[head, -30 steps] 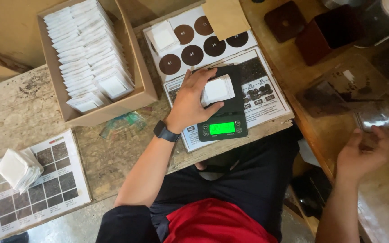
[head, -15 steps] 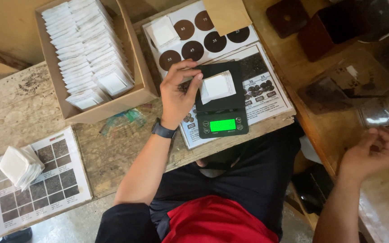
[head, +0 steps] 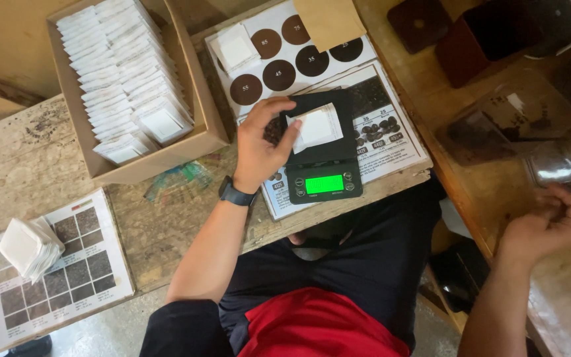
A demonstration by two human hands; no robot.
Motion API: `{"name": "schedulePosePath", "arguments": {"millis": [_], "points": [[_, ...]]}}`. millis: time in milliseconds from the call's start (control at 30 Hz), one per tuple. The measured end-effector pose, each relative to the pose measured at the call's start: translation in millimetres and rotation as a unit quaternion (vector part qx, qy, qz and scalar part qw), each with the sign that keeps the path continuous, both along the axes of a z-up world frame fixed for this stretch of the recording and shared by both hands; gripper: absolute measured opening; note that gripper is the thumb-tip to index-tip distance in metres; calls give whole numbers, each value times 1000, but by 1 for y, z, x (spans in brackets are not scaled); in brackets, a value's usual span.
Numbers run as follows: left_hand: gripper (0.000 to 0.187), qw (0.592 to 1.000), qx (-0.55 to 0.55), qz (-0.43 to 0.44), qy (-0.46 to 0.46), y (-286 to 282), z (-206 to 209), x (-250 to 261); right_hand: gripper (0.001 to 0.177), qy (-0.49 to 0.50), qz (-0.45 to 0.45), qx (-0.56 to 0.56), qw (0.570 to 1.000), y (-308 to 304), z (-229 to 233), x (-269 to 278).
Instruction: Filling and weighing individual coffee filters with ground coffee on a digital scale
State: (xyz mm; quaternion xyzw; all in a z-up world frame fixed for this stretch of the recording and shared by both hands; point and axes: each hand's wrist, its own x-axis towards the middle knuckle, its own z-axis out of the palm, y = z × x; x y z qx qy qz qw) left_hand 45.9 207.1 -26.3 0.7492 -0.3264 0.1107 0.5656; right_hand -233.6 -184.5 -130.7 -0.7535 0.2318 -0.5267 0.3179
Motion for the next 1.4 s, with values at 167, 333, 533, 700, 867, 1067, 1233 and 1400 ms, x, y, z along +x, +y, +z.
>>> {"name": "schedulePosePath", "arguments": {"millis": [167,333,533,700,867,1067,1233,1400], "points": [[44,993,64,-75,-63,-2,-5,0,42,15,-13,34,999,2,1,0],[59,976,174,-81,-105,-4,-15,1,32,15,-27,46,998,-10,-13,-1],[58,972,194,-76,-111,-4,-16,1,37,72,-50,50,995,7,7,1],[59,967,214,-69,-120,-6,-12,-1,35,47,-58,71,995,-3,-7,-1],[50,974,183,-63,-120,-8,-20,-1,37,57,-61,89,993,9,10,3],[50,993,95,-56,-39,-14,-7,-11,20,56,-53,66,995,15,22,9],[51,997,29,-37,58,-40,11,-27,22,75,-11,94,993,30,86,30],[57,984,-120,-81,104,-94,7,-43,35,144,31,-53,988,11,118,55]]}}
